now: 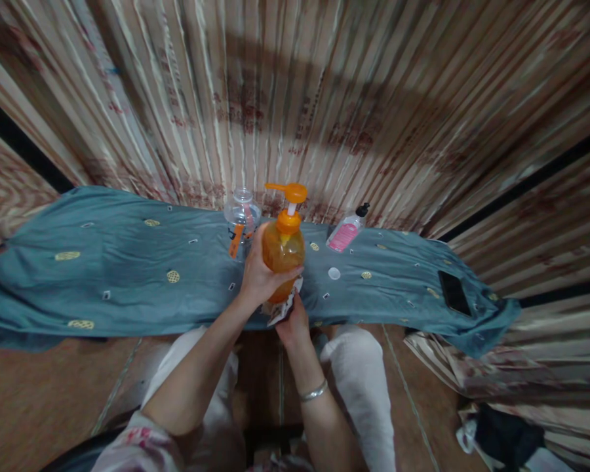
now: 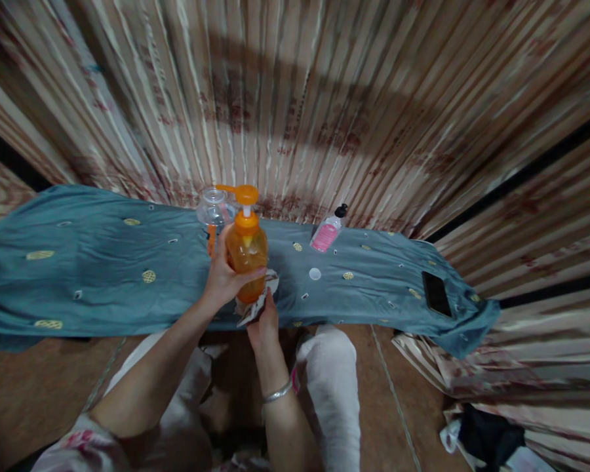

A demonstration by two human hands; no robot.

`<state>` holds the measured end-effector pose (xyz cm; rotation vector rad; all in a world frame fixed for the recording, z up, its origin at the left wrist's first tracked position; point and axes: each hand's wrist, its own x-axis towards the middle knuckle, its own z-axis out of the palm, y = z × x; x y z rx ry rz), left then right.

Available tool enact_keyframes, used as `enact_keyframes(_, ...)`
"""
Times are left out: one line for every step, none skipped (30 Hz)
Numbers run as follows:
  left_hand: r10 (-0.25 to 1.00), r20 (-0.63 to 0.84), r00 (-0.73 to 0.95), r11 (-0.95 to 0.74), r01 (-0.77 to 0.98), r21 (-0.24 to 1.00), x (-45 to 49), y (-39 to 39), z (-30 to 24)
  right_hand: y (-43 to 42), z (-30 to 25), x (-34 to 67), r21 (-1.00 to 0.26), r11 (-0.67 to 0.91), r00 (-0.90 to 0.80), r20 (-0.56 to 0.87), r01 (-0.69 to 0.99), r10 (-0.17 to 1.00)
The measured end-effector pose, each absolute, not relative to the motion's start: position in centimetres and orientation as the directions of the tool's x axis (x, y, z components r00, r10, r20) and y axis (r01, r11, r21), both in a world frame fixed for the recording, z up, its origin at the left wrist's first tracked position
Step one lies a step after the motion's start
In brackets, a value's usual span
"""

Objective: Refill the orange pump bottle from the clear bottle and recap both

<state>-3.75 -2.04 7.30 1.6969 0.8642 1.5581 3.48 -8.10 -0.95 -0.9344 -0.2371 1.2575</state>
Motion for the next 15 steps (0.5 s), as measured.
enact_keyframes(0.832,0.551,0.073,-0.554,0.035,0.832,-3.7,-2.0,7.3,-8.3,-0.9,3.4,-0.717,0.030,0.379,-0.333,-0.697,0.863)
enact_keyframes(0.833,0.547,0.077,-0.551,0.038,0.834,-3.7,-2.0,7.2,-8.6,-0.8,3.3,-0.729,0.047,0.420,-0.339,-0.683,0.842)
enact_keyframes(0.834,0.546,0.079,-0.550,0.041,0.834,-3.7,-2.1,7.2,-8.9,-0.6,3.2,-0.741,0.061,0.455,-0.344,-0.669,0.822)
enact_keyframes(0.833,0.547,0.081,-0.551,0.045,0.833,-3.7,-2.1,7.2,-9.1,-0.5,3.2,-0.758,0.071,0.485,-0.339,-0.649,0.806)
enact_keyframes(0.832,0.549,0.081,-0.553,0.051,0.831,-3.7,-2.1,7.2,-9.4,-0.2,3.3,-0.776,0.078,0.508,-0.330,-0.626,0.795)
enact_keyframes(0.830,0.551,0.081,-0.556,0.057,0.829,-3.7,-2.1,7.2,-9.6,0.1,3.3,-0.794,0.080,0.525,-0.318,-0.602,0.789)
enact_keyframes(0.829,0.554,0.081,-0.559,0.062,0.827,-3.7,-2.2,7.3,-9.7,0.4,3.5,-0.812,0.079,0.536,-0.304,-0.578,0.788)
enact_keyframes(0.828,0.555,0.082,-0.560,0.063,0.826,-3.6,-2.2,7.3,-9.8,0.7,3.6,-0.828,0.078,0.543,-0.289,-0.555,0.789)
enact_keyframes(0.828,0.554,0.083,-0.560,0.061,0.827,-3.6,-2.2,7.4,-9.8,1.0,3.8,-0.843,0.077,0.546,-0.272,-0.532,0.792)
enact_keyframes(0.829,0.552,0.083,-0.557,0.057,0.828,-3.6,-2.3,7.4,-9.7,1.3,4.0,-0.857,0.078,0.546,-0.252,-0.509,0.799)
enact_keyframes(0.831,0.551,0.083,-0.555,0.049,0.830,-3.7,-2.3,7.4,-9.6,1.6,4.2,-0.869,0.082,0.545,-0.230,-0.488,0.806)
enact_keyframes(0.831,0.549,0.083,-0.554,0.041,0.832,-3.7,-2.3,7.4,-9.5,1.8,4.5,-0.880,0.089,0.543,-0.206,-0.467,0.814)
enact_keyframes(0.832,0.548,0.081,-0.552,0.035,0.833,-3.7,-2.3,7.4,-9.3,2.1,4.7,-0.890,0.098,0.539,-0.178,-0.445,0.823)
enact_keyframes(0.832,0.548,0.080,-0.552,0.031,0.833,-3.7,-2.3,7.4,-9.2,2.4,5.0,-0.900,0.108,0.532,-0.149,-0.422,0.833)
enact_keyframes(0.832,0.549,0.077,-0.552,0.028,0.833,-3.8,-2.3,7.5,-9.0,2.6,5.2,-0.910,0.118,0.523,-0.120,-0.398,0.844)
